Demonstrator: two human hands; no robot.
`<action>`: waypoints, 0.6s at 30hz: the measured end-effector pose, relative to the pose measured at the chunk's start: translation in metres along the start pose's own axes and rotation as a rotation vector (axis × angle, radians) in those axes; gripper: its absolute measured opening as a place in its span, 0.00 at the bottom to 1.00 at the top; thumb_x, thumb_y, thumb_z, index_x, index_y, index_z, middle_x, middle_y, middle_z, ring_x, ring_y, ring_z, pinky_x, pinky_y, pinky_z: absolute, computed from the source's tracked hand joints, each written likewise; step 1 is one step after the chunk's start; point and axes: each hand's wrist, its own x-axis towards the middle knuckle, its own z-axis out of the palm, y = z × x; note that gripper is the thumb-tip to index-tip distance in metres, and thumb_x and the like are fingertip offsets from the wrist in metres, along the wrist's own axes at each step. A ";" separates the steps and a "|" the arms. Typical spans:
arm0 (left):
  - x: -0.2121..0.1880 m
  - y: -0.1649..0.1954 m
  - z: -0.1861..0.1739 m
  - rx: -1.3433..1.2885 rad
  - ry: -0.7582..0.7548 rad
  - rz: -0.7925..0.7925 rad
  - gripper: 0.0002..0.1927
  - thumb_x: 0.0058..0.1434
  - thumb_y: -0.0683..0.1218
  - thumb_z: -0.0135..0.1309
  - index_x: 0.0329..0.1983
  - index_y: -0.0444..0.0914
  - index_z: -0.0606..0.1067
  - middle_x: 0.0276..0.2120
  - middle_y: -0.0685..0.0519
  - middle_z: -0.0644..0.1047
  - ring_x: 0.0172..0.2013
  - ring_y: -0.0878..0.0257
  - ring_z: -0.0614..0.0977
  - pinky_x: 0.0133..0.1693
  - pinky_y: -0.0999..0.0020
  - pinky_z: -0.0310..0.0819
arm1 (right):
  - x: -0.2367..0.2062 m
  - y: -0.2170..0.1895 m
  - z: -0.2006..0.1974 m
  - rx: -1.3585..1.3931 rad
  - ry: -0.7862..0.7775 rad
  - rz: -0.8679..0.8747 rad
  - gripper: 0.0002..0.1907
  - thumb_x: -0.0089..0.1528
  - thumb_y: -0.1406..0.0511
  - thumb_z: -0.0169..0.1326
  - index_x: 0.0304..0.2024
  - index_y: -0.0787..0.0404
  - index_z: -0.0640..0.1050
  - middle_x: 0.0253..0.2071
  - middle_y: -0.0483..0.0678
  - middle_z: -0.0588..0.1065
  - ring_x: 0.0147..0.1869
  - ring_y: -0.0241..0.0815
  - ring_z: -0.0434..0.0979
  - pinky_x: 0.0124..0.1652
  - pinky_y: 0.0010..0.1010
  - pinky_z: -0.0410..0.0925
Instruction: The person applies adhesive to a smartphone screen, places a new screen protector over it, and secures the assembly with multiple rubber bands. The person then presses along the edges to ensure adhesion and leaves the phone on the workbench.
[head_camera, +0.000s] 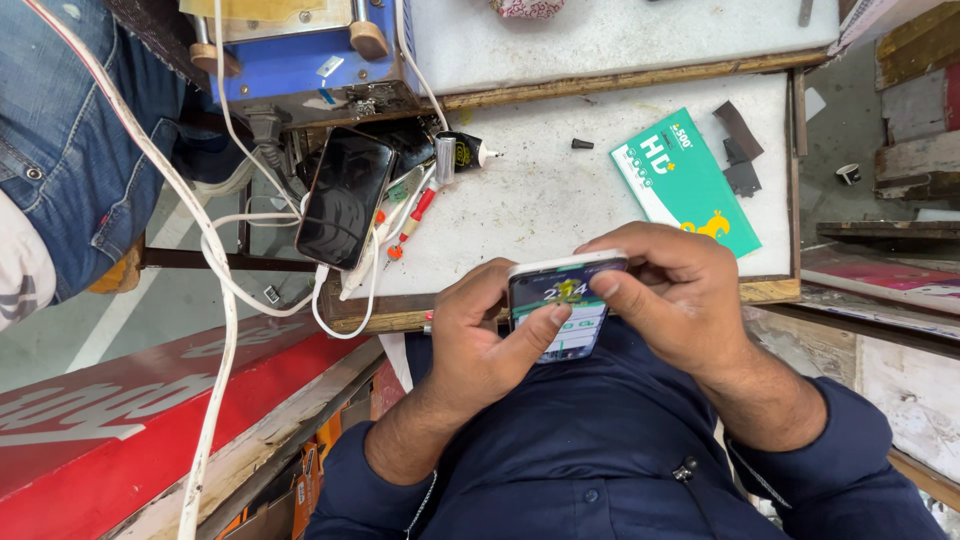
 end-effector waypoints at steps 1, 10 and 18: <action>0.001 0.001 0.001 -0.001 0.010 -0.048 0.12 0.64 0.46 0.64 0.45 0.33 0.78 0.36 0.52 0.80 0.36 0.69 0.82 0.38 0.74 0.76 | 0.001 0.003 0.001 -0.007 0.036 0.005 0.16 0.67 0.63 0.60 0.51 0.70 0.80 0.43 0.51 0.81 0.45 0.34 0.80 0.44 0.24 0.74; -0.009 0.013 -0.011 0.130 0.275 -0.033 0.15 0.63 0.42 0.66 0.50 0.32 0.77 0.40 0.48 0.82 0.40 0.64 0.83 0.44 0.72 0.78 | 0.001 0.061 0.002 0.776 0.166 0.122 0.17 0.69 0.62 0.57 0.57 0.63 0.72 0.52 0.50 0.79 0.55 0.42 0.81 0.57 0.39 0.74; -0.007 0.026 -0.021 0.216 0.310 0.313 0.15 0.62 0.43 0.69 0.46 0.36 0.74 0.38 0.52 0.83 0.38 0.65 0.84 0.59 0.63 0.74 | -0.003 0.075 0.021 0.294 -0.079 0.185 0.20 0.65 0.69 0.65 0.56 0.69 0.72 0.54 0.52 0.76 0.62 0.45 0.74 0.64 0.38 0.66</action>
